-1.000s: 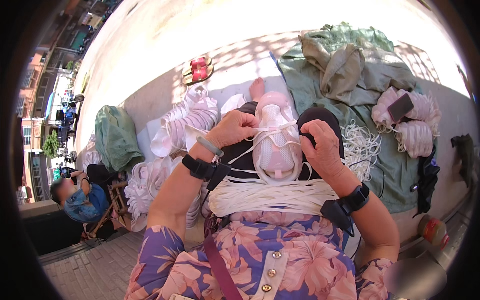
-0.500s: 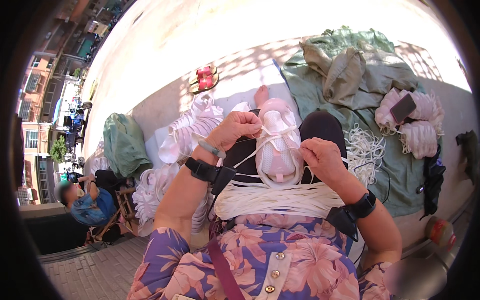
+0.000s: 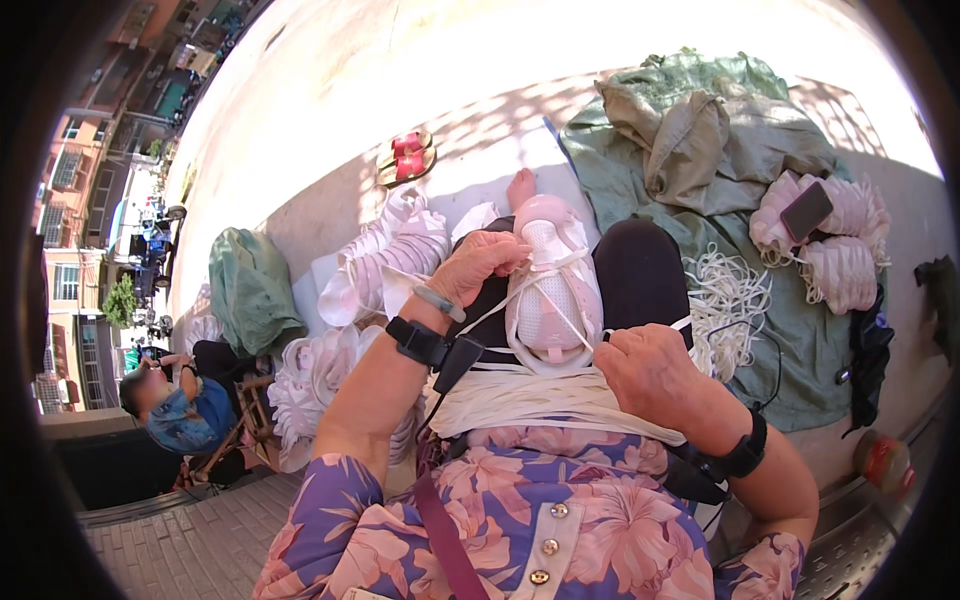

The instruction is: The recorder is threading long white laces through the eyelets of a pink and white shoe upper.

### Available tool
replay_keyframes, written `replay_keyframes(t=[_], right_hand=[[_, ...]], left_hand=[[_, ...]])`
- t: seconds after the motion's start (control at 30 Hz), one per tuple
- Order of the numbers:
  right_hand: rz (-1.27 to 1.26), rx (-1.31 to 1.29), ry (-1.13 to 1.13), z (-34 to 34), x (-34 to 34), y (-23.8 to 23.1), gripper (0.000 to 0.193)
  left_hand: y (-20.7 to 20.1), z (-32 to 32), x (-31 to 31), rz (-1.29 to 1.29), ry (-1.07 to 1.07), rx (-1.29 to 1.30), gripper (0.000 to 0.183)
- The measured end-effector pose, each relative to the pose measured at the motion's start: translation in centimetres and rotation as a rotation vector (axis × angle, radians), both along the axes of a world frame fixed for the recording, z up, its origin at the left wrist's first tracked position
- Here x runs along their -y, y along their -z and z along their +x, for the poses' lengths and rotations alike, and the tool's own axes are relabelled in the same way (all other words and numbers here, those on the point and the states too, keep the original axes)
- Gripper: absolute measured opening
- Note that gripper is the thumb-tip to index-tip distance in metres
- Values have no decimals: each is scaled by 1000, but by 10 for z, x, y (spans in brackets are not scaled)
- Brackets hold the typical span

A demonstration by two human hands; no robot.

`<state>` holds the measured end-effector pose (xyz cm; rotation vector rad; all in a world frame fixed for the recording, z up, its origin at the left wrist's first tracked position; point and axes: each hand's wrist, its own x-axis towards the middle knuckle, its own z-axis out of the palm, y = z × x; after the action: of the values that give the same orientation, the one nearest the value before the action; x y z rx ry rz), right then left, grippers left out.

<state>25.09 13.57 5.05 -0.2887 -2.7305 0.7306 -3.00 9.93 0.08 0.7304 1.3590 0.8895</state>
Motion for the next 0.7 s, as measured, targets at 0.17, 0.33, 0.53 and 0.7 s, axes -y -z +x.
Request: replay_keyframes(t=[0.17, 0.33, 0.53, 0.7], right_hand=[[9, 60, -27, 15, 2, -7, 12], [8, 41, -27, 21, 4, -11, 14], [7, 21, -26, 27, 10, -14, 14], [-15, 114, -87, 36, 10, -39, 13]], left_hand=[[4, -1, 6, 37, -65, 81, 15], [10, -8, 12, 139, -37, 146, 12], [4, -7, 13, 245, 37, 89, 15], [7, 4, 13, 89, 30, -241, 12]])
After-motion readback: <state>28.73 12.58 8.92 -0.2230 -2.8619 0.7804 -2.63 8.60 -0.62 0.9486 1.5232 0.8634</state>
